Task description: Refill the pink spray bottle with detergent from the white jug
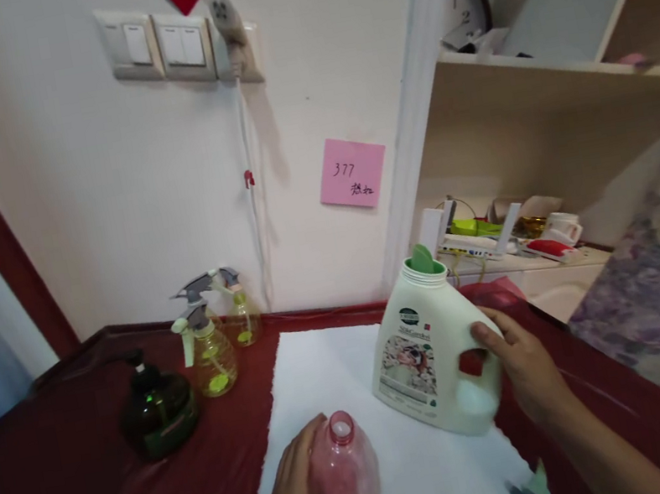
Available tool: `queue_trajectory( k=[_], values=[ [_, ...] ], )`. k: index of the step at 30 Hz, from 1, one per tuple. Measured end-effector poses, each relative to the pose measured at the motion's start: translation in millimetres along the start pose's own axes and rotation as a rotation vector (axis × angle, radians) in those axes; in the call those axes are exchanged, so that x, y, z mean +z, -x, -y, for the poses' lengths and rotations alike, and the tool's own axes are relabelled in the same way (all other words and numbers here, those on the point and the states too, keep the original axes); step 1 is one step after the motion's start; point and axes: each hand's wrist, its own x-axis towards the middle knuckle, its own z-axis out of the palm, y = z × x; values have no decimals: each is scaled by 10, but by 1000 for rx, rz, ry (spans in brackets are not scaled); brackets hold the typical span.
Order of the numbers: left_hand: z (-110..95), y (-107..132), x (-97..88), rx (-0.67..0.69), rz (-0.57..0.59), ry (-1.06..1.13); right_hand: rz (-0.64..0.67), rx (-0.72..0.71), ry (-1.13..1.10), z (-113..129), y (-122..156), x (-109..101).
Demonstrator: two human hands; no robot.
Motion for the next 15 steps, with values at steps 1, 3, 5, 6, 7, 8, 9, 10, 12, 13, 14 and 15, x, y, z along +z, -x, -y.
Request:
queue_trajectory(
  k=[1, 3, 5, 6, 7, 8, 9, 10, 12, 13, 14, 15],
  values=[
    [-17, 0, -14, -7, 11, 4, -19, 6, -10, -2, 3, 30],
    [-51, 0, -48, -20, 37, 20, -63, 6, -15, 9, 25, 87],
    [-75, 2, -72, -29, 52, 23, -97, -5, -6, 49, 61, 130],
    [-79, 2, -77, -30, 56, 26, -102, -10, -1, 82, 82, 142],
    [-79, 2, -77, -31, 58, 29, -100, -18, 8, 123, 103, 147],
    [-75, 2, -73, -32, 60, 33, -93, -32, 21, 169, 125, 144],
    [-69, 1, -66, -34, 61, 36, -83, -54, 45, 220, 146, 135],
    [-62, -1, -58, -35, 64, 40, -68, -83, 80, 271, 165, 121],
    [-56, -3, -45, -40, 61, 48, -37, -170, 173, 369, 197, 79],
    [-59, -2, -42, -40, 63, 54, -18, -224, 225, 411, 209, 54],
    [-66, -1, -41, -38, 65, 61, 6, -275, 272, 450, 220, 27],
    [-78, 1, -43, -37, 67, 68, 37, -327, 315, 484, 230, -2]
  ],
)
